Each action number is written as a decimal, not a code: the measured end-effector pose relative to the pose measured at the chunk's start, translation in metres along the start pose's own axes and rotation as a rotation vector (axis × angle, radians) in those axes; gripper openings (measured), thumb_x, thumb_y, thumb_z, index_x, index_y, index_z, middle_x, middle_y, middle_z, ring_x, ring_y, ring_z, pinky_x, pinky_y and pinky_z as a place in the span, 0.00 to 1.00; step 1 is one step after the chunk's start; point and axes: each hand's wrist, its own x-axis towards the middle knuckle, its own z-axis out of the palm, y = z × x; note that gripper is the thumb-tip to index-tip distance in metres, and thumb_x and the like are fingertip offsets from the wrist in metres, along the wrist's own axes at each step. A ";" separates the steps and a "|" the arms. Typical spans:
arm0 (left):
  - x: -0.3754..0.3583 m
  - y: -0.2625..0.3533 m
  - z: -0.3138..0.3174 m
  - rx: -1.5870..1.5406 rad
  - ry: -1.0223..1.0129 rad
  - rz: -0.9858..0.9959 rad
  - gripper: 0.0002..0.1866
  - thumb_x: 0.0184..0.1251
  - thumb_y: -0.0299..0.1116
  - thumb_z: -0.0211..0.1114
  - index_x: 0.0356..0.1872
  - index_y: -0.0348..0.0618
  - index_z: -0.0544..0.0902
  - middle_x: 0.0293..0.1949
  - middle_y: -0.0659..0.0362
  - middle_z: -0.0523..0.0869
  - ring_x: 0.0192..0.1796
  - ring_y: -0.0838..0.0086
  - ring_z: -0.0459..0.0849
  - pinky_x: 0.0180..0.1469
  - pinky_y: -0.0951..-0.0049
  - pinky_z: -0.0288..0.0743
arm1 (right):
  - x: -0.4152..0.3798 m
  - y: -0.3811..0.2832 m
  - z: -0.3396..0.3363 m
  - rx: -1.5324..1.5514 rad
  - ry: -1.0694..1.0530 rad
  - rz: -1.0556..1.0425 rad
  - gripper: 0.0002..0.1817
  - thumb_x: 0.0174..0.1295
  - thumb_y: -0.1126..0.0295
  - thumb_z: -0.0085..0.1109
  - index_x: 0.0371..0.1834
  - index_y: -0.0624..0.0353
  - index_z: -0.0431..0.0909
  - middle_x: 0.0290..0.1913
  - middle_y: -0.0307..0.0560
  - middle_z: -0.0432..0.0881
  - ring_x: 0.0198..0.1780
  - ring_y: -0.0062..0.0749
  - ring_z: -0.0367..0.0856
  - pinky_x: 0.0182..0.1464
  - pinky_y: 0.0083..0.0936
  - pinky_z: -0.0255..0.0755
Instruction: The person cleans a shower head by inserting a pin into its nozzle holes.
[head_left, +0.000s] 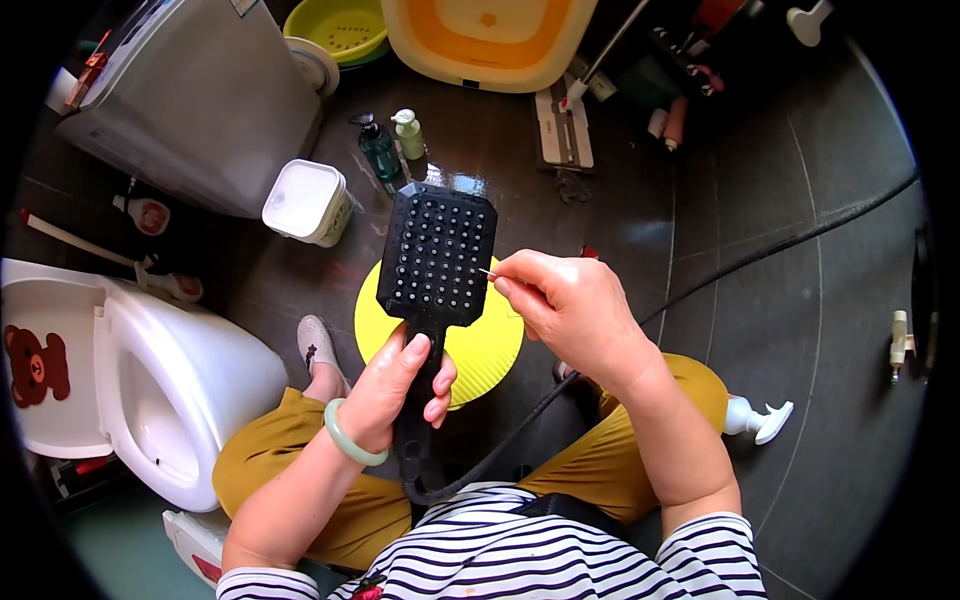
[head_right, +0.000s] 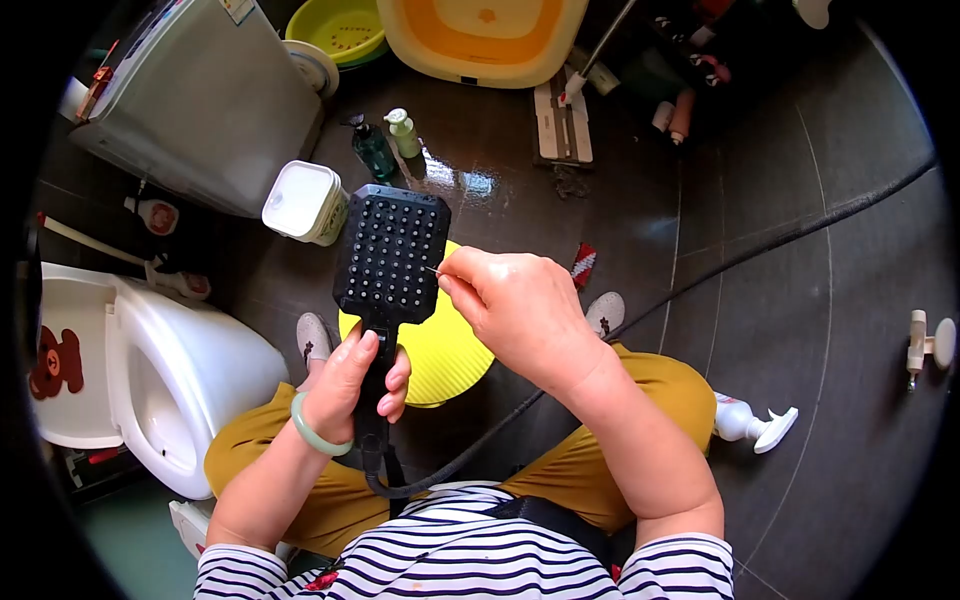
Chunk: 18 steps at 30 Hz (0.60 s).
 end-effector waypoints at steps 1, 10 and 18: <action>0.000 0.000 0.000 0.000 -0.001 0.000 0.23 0.79 0.54 0.51 0.64 0.54 0.63 0.30 0.60 0.74 0.22 0.75 0.73 0.30 0.72 0.76 | 0.000 0.000 0.000 -0.001 0.000 0.000 0.06 0.67 0.69 0.61 0.39 0.61 0.83 0.24 0.47 0.82 0.20 0.30 0.80 0.26 0.24 0.72; -0.001 0.000 -0.001 0.014 -0.034 0.019 0.23 0.78 0.54 0.52 0.64 0.54 0.63 0.30 0.59 0.74 0.22 0.74 0.73 0.30 0.72 0.76 | 0.000 -0.002 -0.001 -0.022 -0.002 -0.004 0.07 0.66 0.69 0.62 0.39 0.61 0.84 0.24 0.48 0.83 0.21 0.33 0.81 0.28 0.25 0.73; 0.000 -0.002 -0.001 0.044 -0.047 0.023 0.24 0.78 0.52 0.53 0.65 0.55 0.60 0.31 0.58 0.75 0.23 0.73 0.75 0.30 0.72 0.76 | 0.000 -0.003 -0.004 -0.060 -0.012 -0.025 0.07 0.65 0.70 0.62 0.39 0.61 0.85 0.25 0.50 0.84 0.25 0.39 0.84 0.30 0.27 0.75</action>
